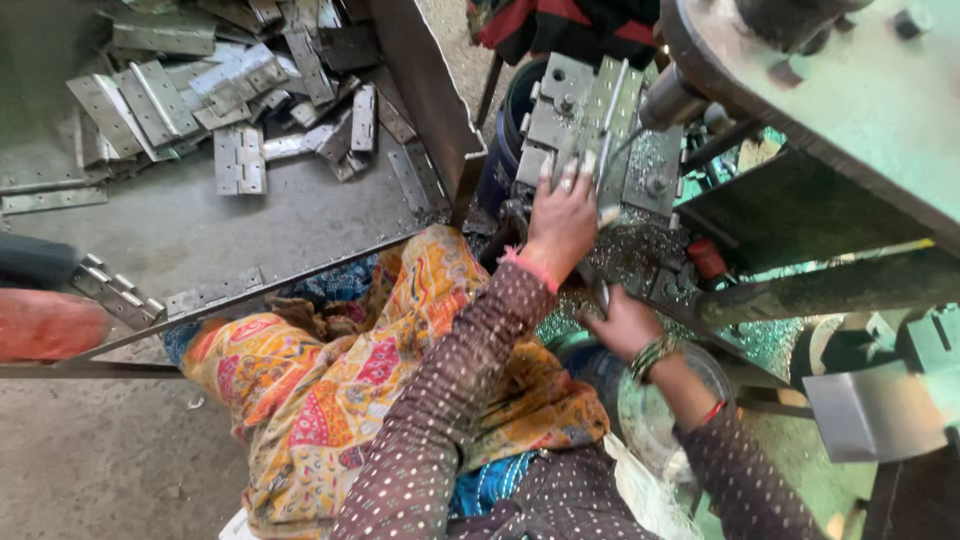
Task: The person sits on the floor and repeatedly picks up small metal plates from a nearby bin. They place each plate into a jig on a drill press, operate the lever to drill holes, and then remove the finished piece to place it back into the bin.
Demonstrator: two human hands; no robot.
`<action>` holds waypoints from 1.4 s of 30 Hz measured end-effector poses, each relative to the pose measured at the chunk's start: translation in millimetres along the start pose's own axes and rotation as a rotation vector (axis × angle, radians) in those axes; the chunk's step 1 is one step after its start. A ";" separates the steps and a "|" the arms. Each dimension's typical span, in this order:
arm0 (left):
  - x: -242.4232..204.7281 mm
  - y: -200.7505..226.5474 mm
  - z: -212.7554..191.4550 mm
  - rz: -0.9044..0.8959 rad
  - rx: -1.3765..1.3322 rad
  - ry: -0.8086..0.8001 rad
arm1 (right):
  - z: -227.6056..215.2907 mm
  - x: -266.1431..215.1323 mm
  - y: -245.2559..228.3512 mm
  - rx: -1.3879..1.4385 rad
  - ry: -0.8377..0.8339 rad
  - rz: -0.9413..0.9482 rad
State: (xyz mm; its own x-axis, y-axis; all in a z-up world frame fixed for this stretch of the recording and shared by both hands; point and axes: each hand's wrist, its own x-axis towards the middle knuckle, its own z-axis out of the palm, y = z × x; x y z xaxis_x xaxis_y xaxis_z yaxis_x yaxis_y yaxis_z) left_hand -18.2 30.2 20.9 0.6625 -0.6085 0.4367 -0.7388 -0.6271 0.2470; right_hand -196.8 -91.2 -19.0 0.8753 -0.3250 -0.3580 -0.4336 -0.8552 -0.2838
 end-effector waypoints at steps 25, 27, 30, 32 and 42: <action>43.0 -4.4 34.7 -0.027 -0.048 -0.070 | 55.0 -22.7 -6.1 0.148 0.146 0.073; 37.8 -6.5 31.9 -0.033 -0.081 -0.097 | 74.6 -22.5 -1.2 0.110 0.127 0.109; 18.7 0.0 22.6 -0.005 -0.066 -0.160 | 76.2 -27.5 6.2 0.041 0.007 0.154; 28.7 -5.3 11.3 0.014 0.022 -0.137 | 45.3 -7.3 2.2 0.032 0.003 0.069; 72.5 -20.3 31.2 -0.021 0.015 -0.250 | 51.5 -21.9 -5.4 0.075 0.084 0.079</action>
State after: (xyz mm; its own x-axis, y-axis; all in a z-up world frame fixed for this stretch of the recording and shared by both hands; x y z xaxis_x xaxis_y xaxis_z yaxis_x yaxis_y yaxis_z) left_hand 48.6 -16.4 20.5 0.6891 -0.6955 0.2037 -0.7238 -0.6469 0.2399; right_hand -224.7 -58.7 -55.5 0.8512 -0.4259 -0.3068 -0.5142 -0.7938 -0.3246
